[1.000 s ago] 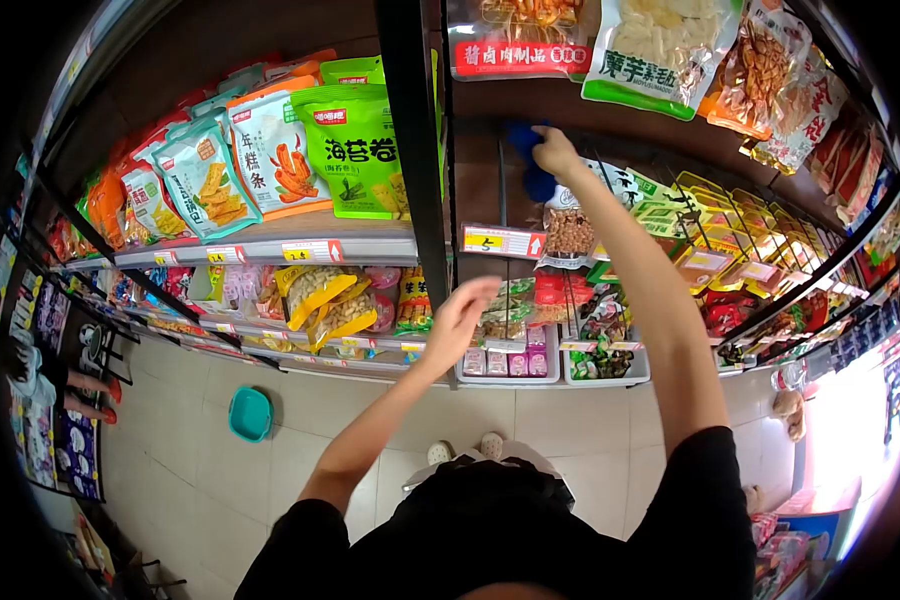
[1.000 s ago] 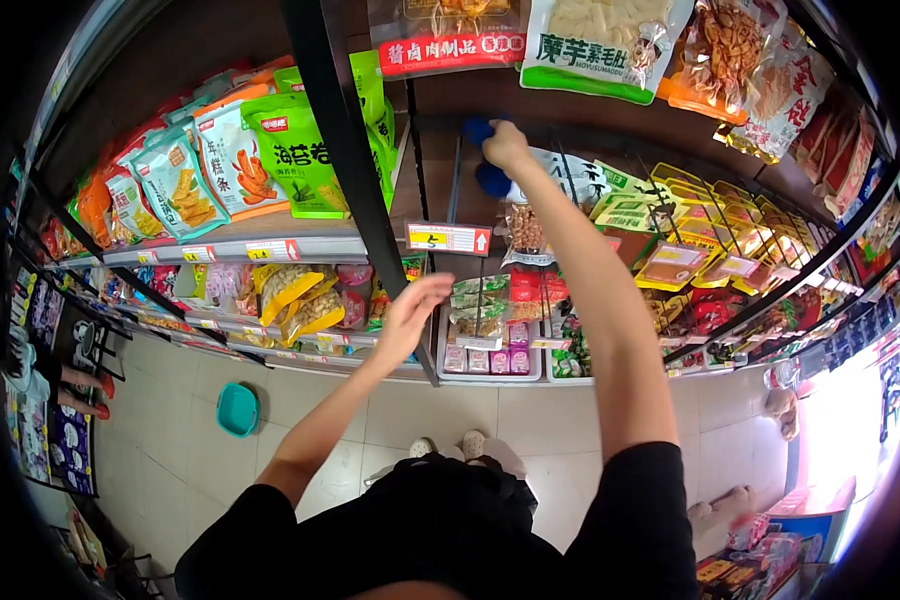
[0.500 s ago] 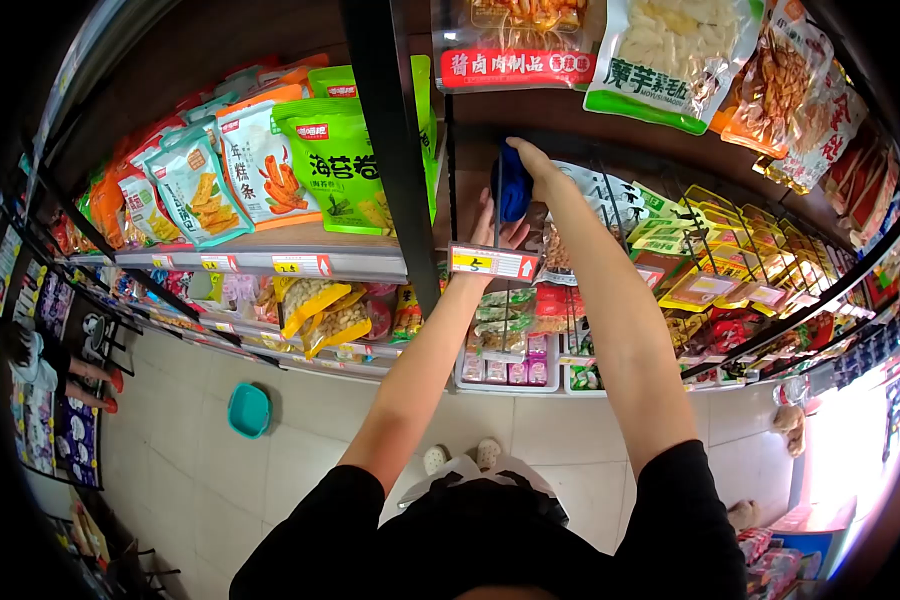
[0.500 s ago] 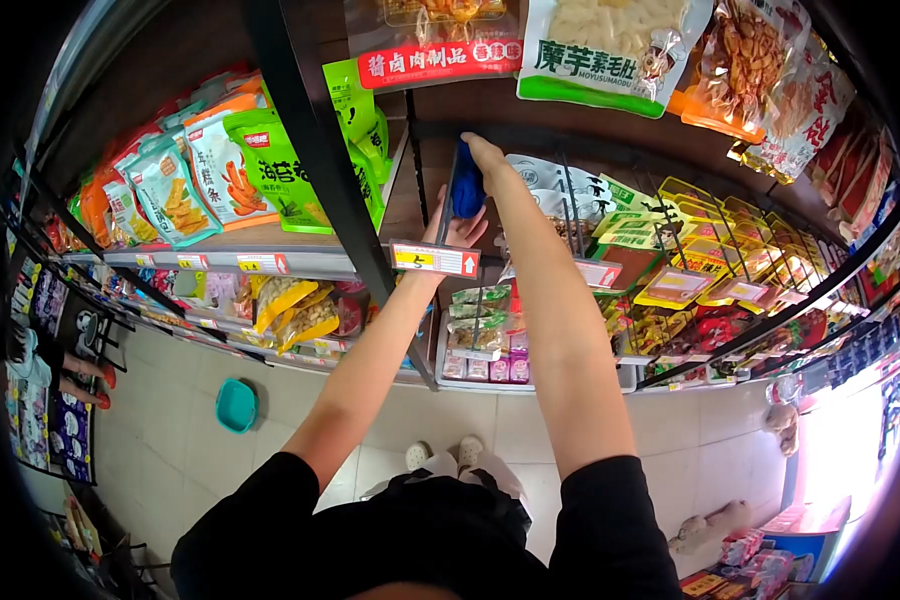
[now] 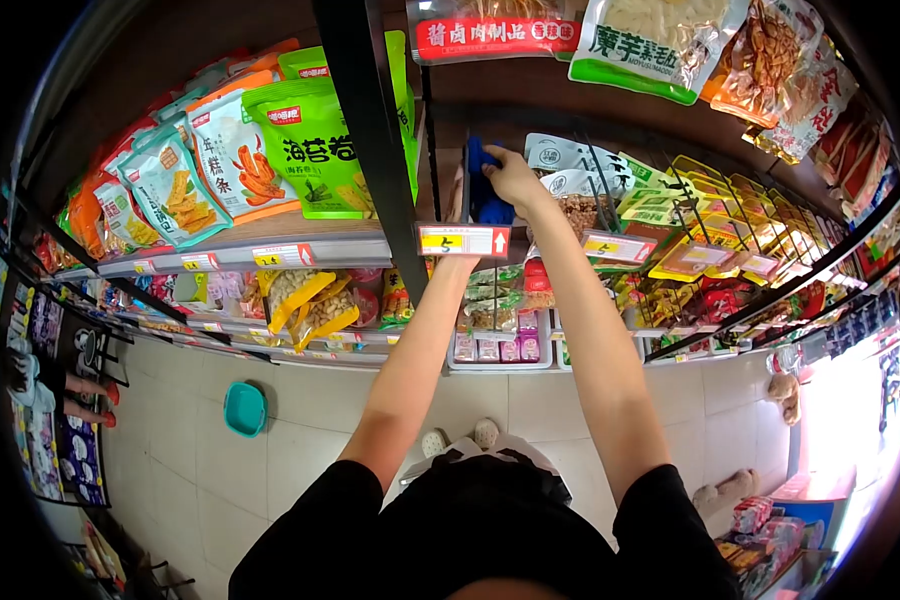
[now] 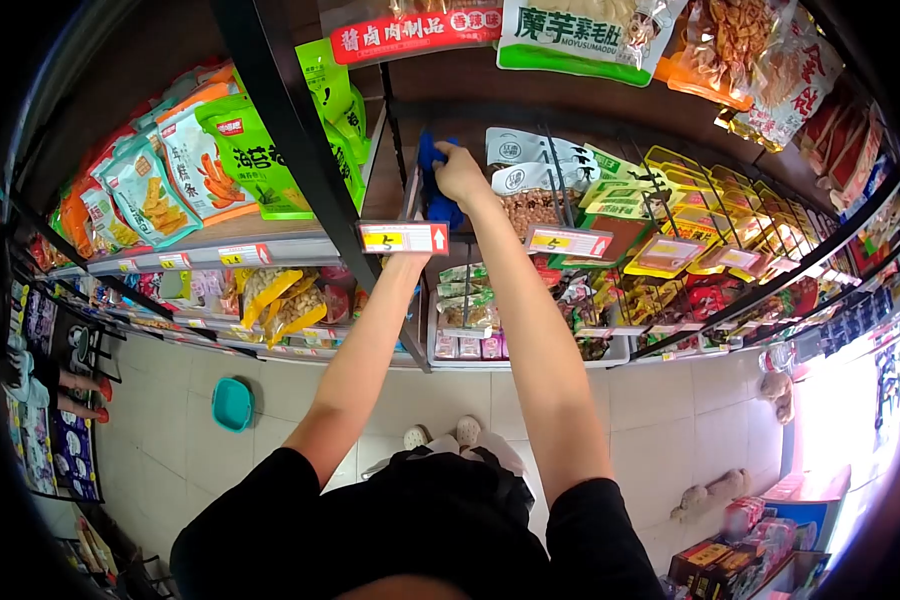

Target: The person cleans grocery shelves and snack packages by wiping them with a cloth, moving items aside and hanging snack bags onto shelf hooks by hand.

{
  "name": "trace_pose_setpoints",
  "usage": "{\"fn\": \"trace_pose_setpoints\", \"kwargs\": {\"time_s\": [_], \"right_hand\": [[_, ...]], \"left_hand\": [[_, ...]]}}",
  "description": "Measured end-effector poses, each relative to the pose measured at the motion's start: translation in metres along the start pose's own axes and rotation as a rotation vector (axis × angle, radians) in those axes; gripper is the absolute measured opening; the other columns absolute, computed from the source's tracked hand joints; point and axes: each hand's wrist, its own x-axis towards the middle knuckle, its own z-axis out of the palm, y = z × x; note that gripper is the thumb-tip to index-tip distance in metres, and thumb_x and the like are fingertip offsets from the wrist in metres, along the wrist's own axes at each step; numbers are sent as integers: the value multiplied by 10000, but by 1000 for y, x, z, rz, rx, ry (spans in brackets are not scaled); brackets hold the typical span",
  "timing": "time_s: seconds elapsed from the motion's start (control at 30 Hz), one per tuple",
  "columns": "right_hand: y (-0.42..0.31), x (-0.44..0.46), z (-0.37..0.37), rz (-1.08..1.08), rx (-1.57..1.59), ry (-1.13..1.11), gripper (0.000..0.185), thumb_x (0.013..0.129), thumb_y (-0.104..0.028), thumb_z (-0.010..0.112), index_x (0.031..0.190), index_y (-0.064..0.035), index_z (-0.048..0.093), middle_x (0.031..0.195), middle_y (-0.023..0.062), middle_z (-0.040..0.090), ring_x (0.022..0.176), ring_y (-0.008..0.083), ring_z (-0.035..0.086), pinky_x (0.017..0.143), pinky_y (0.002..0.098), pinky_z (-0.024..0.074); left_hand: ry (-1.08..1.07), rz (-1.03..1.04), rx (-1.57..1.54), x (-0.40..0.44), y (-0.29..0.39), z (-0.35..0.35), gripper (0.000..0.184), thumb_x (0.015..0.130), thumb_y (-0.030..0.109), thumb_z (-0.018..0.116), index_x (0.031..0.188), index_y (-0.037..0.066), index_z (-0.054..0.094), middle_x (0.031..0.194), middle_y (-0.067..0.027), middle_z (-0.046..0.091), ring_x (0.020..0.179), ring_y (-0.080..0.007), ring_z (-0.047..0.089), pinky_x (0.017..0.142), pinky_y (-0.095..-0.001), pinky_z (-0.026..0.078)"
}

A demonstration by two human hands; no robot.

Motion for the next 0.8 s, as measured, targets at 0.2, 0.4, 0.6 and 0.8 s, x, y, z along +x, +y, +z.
{"fn": "trace_pose_setpoints", "kwargs": {"time_s": [0.2, 0.4, 0.6, 0.8], "right_hand": [[10, -20, 6, 46, 58, 40, 416, 948, -33, 508, 1362, -5, 480, 1248, 196, 592, 1116, 256, 579, 949, 314, 440], [-4, -29, 5, 0, -6, 69, 406, 947, -32, 503, 1352, -4, 491, 1230, 180, 600, 1084, 236, 582, 940, 305, 442], [-9, -30, 2, -4, 43, 53, 417, 930, -39, 479, 1345, -46, 516, 1210, 238, 612, 1108, 330, 607, 939, 354, 453], [-10, -23, -3, 24, -42, -17, 452, 940, 4, 463, 1391, -28, 459, 1261, 170, 589, 1103, 224, 574, 947, 295, 436]], "left_hand": [[70, -107, -120, 2, 4, -4, 516, 1016, 330, 428, 1485, 138, 334, 1497, -30, 375, 1312, -167, 427, 1091, -328, 359], [119, -160, -102, -4, 7, -1, 534, 1005, 295, 469, 1489, 120, 329, 1510, -30, 361, 1351, -154, 374, 1106, -300, 311], [-4, -83, 125, 2, 9, -11, 528, 1014, 291, 454, 1489, 100, 324, 1537, -49, 320, 1397, -166, 309, 1131, -294, 246], [30, -124, 192, 2, 13, -11, 539, 1003, 283, 487, 1486, 102, 329, 1525, -49, 338, 1397, -207, 312, 1140, -321, 246]]}}
